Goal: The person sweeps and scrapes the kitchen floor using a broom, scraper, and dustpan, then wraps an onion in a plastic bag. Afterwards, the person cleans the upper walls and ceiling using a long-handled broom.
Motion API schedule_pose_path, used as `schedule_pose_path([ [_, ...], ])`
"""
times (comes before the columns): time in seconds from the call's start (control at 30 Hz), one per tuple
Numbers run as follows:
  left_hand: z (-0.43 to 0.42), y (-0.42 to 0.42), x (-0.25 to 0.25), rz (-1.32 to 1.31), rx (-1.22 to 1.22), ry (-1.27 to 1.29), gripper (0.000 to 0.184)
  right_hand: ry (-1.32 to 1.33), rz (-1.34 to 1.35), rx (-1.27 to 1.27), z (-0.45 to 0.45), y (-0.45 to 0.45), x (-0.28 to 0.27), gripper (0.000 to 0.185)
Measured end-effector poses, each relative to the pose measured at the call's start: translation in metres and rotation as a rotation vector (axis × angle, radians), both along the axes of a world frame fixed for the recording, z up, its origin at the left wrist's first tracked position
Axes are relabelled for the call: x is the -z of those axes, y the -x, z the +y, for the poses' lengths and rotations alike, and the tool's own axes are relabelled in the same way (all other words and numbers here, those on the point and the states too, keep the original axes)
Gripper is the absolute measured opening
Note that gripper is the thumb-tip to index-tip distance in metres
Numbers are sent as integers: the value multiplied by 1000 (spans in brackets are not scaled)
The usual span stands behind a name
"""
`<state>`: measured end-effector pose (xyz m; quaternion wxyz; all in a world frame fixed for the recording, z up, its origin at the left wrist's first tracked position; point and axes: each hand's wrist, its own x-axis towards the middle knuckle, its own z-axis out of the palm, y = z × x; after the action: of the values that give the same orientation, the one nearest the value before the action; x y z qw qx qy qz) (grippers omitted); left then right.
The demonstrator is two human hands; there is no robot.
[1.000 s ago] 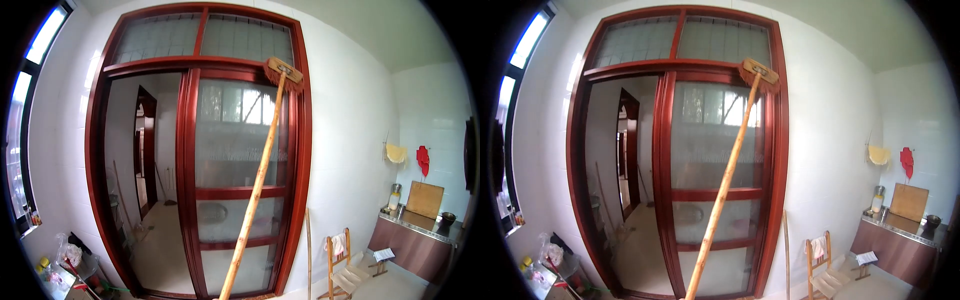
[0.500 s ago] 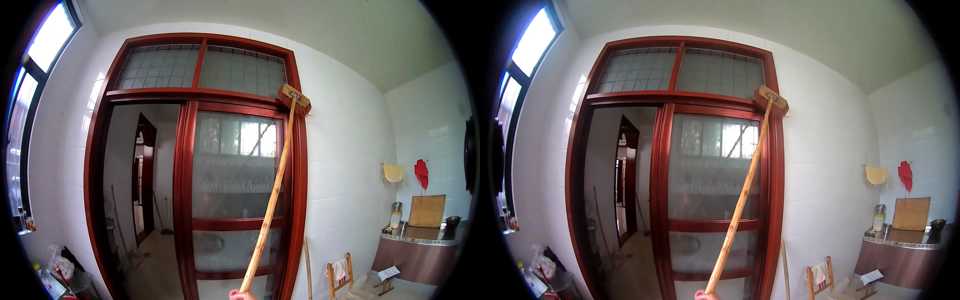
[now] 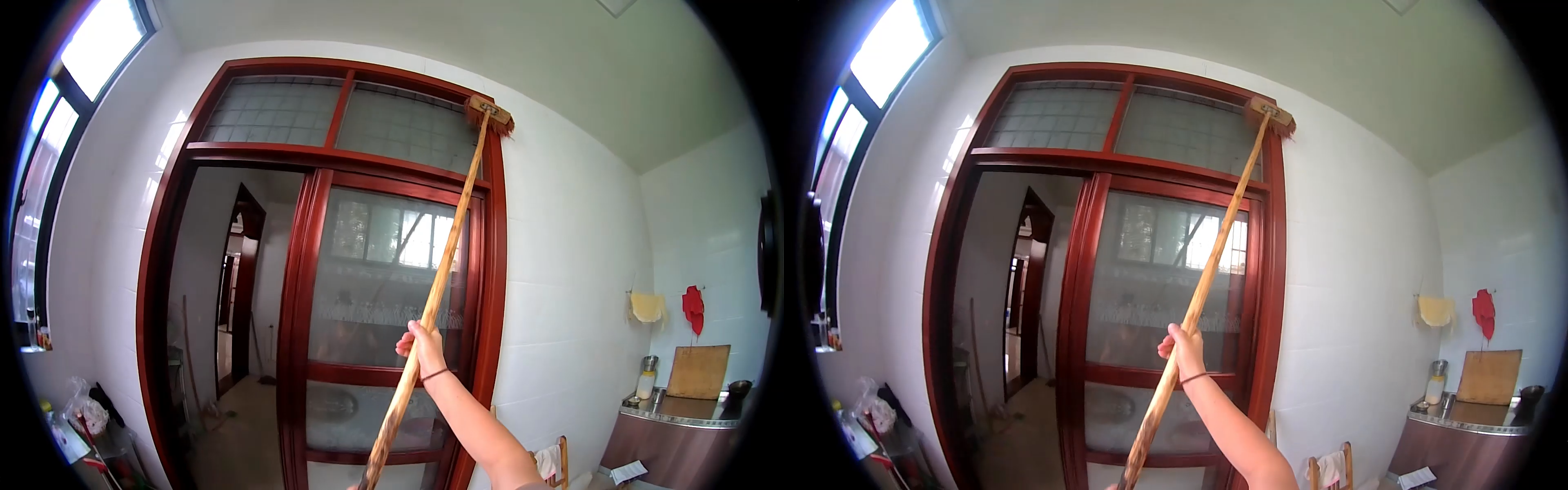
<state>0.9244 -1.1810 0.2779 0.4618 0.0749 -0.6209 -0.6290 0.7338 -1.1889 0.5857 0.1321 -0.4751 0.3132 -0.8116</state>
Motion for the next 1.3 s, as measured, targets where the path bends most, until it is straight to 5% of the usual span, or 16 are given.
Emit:
schedule_pose_path([
  [0.2, -21, 19, -91, 138, -149, 116, 17, -38, 68, 63, -28, 1, -43, 10],
  [0.27, -8, -7, -131, -73, -67, 14, 18, -55, 79, 141, -33, -8, -62, 11],
  [0.93, -24, -88, -101, 214, -192, -87, 15, -99, 274, 171, -114, -163, -65, 12],
  [1.3, -69, -158, -161, 130, -186, -192, 15, -214, 471, 126, -169, -268, -127, 11],
])
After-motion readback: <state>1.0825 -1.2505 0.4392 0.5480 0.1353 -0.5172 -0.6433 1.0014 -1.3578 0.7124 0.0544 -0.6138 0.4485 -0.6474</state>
